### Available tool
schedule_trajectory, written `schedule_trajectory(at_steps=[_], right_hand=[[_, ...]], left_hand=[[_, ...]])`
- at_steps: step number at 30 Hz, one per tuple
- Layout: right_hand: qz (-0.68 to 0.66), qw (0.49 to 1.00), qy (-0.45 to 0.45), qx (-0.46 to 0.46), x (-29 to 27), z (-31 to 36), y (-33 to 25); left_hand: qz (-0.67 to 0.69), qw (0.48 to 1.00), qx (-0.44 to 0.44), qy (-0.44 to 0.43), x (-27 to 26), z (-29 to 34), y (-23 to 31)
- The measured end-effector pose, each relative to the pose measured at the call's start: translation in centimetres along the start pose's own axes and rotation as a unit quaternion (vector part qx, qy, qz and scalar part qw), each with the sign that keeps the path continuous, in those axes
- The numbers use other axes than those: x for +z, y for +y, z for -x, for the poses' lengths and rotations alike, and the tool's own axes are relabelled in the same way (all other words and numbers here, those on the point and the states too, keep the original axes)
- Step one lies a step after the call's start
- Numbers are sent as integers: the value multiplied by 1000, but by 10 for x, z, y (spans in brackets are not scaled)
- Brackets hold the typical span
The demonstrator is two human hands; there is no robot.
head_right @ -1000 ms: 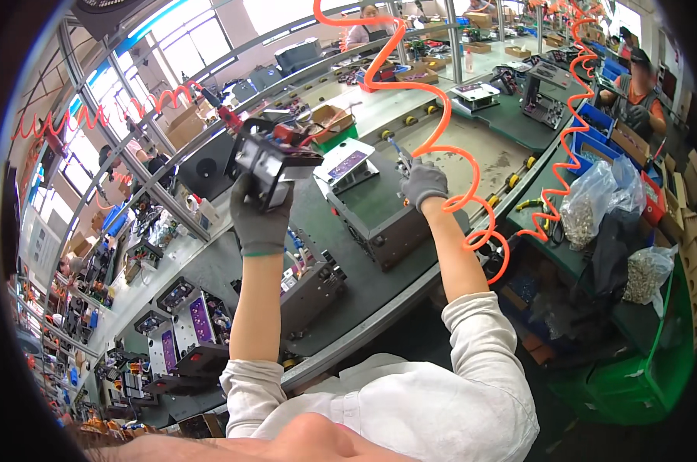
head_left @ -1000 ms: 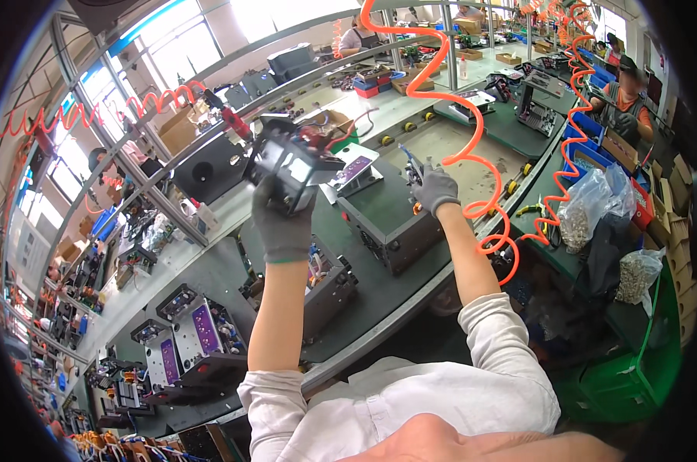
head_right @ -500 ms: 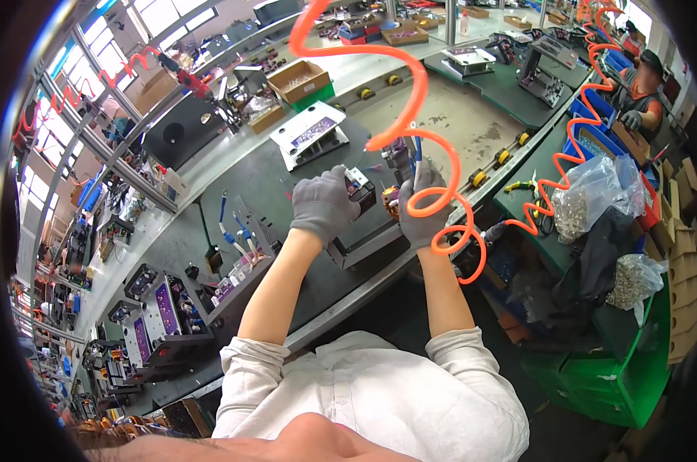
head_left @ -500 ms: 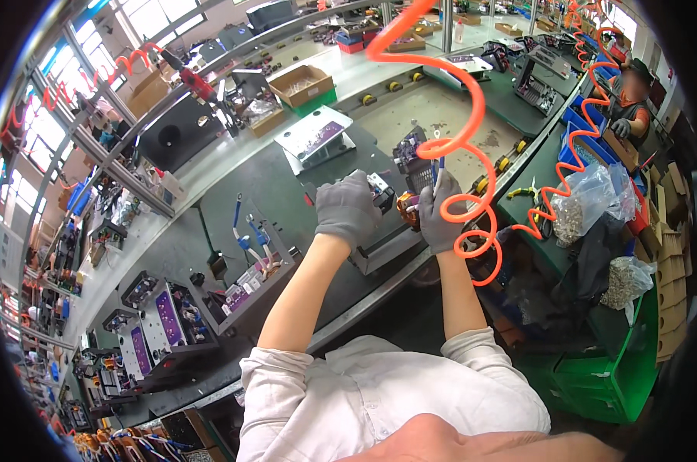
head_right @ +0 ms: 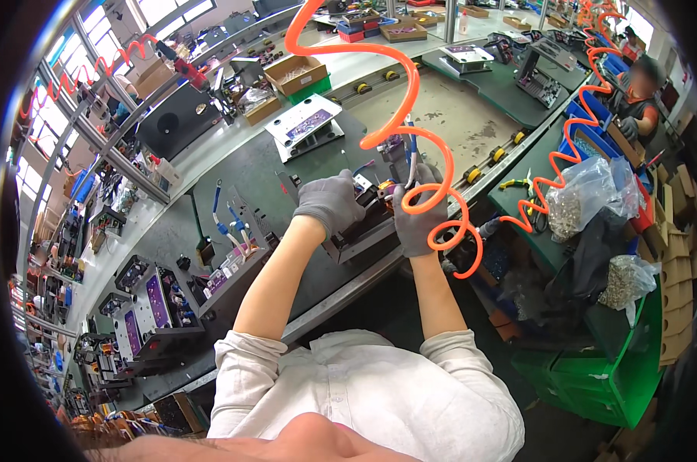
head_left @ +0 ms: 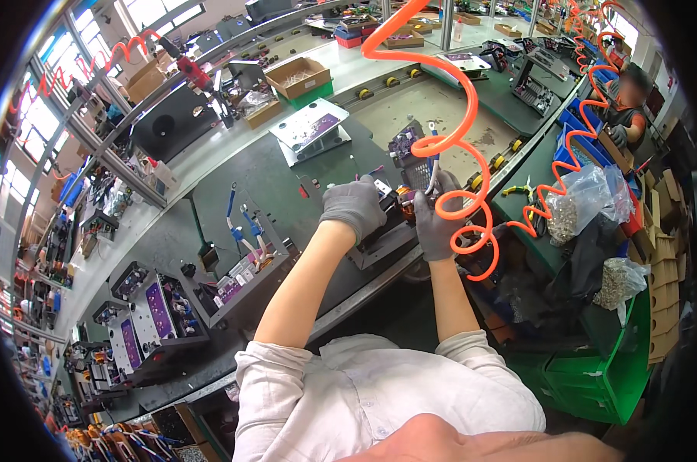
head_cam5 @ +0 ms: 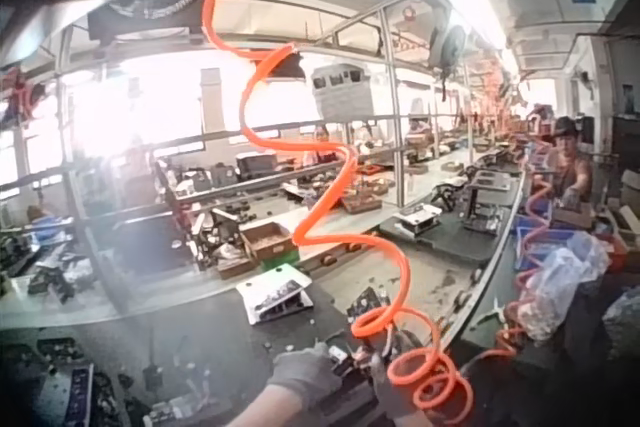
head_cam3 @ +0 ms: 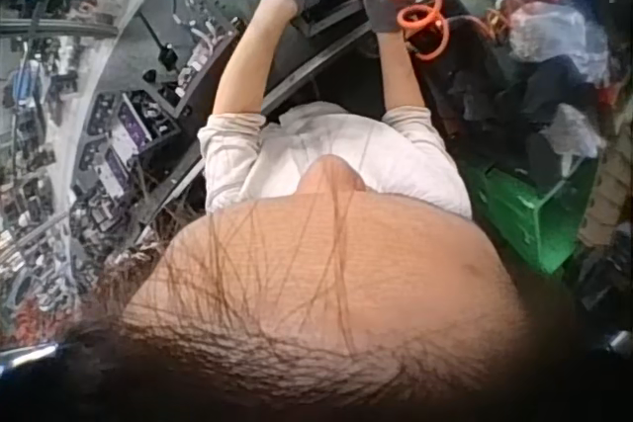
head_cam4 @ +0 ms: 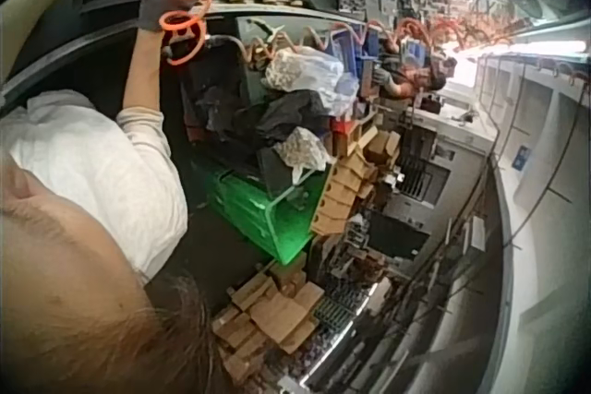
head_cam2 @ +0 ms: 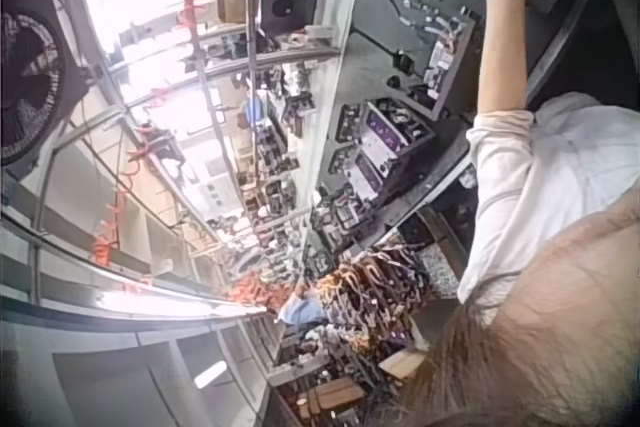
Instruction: The person assembles electronic components into a metal chassis using a pneumatic screwdriver. They secure a circuit board and a copper coil assembly inside the unit, then attach a metal cover plate. The person handles screws, a power supply unit, and the chassis throughout the process.
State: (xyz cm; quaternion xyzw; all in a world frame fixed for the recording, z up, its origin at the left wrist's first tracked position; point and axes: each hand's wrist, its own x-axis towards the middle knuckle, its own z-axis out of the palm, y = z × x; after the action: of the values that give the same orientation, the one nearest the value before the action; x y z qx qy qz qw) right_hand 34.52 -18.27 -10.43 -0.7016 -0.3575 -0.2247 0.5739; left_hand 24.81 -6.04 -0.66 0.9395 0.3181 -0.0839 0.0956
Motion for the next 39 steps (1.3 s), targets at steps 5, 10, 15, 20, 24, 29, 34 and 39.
schedule_trajectory(at_steps=[5,10,15,20,24,29,34,39], right_hand=[[-94,995,-4,36,0,7,13],[-75,995,45,45,7,17,13],[-15,990,138,-19,30,37,9],[-54,982,176,49,82,21,-8],[47,980,190,-36,115,1,0],[42,973,217,-72,136,-12,10],[4,971,217,-98,148,-25,20],[-22,982,176,-59,139,-16,11]], left_hand=[[12,998,-12,66,20,2,3],[-6,995,49,83,29,10,4],[-18,994,102,-28,13,3,-6],[112,973,87,-183,-5,-24,-42],[11,989,90,120,21,3,-62],[-9,878,117,464,29,134,-112],[-104,936,-97,322,68,190,-175],[-101,927,-132,335,66,148,-184]])
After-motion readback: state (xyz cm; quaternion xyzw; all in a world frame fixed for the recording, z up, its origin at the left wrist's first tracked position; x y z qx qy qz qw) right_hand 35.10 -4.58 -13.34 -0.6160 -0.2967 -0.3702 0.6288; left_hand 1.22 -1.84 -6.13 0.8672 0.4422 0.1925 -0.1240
